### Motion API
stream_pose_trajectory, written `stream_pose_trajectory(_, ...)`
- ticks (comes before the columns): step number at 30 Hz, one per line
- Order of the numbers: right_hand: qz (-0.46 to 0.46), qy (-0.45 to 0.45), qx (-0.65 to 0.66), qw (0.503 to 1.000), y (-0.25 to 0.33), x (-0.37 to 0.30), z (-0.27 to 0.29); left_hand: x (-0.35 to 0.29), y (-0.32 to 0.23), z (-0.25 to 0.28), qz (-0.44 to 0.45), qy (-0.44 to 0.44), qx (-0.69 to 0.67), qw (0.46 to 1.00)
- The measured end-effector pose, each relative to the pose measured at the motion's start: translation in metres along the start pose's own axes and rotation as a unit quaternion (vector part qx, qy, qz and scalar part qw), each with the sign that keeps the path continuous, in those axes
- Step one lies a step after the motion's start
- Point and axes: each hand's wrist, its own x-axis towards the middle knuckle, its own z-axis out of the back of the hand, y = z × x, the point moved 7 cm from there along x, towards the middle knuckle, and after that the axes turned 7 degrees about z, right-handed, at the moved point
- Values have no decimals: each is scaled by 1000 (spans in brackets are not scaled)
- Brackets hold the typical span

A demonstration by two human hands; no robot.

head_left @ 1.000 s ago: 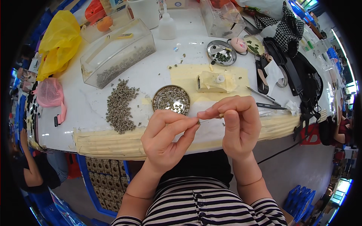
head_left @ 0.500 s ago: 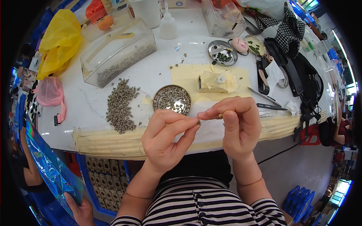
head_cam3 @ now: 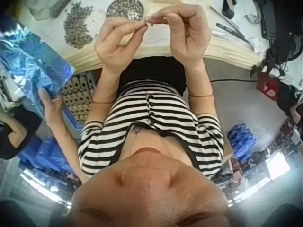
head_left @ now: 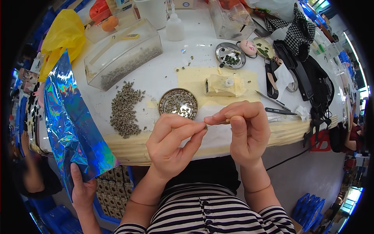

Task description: Manually picking and placing small silver beads or components onto a base part on a factory workbench.

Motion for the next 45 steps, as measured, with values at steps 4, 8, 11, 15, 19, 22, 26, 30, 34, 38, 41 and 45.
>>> stream_pose_trajectory(4, -16, -18, 33, 999, -3, -2, 1, 1, 0, -1, -6, 1, -3, 1000)
stream_pose_trajectory(8, -36, -59, 93, 993, -4, 2, 5, 2, -2, -1, -11, 3, -2, 1000)
stream_pose_trajectory(11, 31, -120, -86, 989, 3, 15, 27, 2, -2, 0, -19, 5, -3, 1000)
stream_pose_trajectory(15, 133, -69, -396, 906, 10, 38, 33, 2, -2, 1, -24, 0, -5, 1000)
stream_pose_trajectory(19, 132, -4, -470, 872, 1, 46, 23, 4, -3, 0, -29, -4, -23, 999)
stream_pose_trajectory(22, 132, 14, -479, 868, -1, 43, 18, 2, -3, 1, -33, 12, -21, 999)
stream_pose_trajectory(26, 51, 48, -314, 947, 11, 15, 9, -3, -6, 6, -51, -3, -22, 998)
stream_pose_trajectory(30, -110, 106, -77, 985, 0, -19, -7, -14, -14, 5, -77, 9, -16, 997)
stream_pose_trajectory(34, -169, 94, -43, 980, -6, -34, -9, -28, -24, 8, -76, 13, 36, 996)
stream_pose_trajectory(38, -138, 91, -54, 985, -3, -37, -11, -32, -25, 10, -64, 23, 47, 997)
stream_pose_trajectory(41, -182, 85, 0, 980, -5, -40, -14, -31, -23, 11, -58, 29, 11, 998)
stream_pose_trajectory(45, -203, 86, 49, 974, -7, -42, -13, -32, -22, 12, -50, 36, -13, 998)
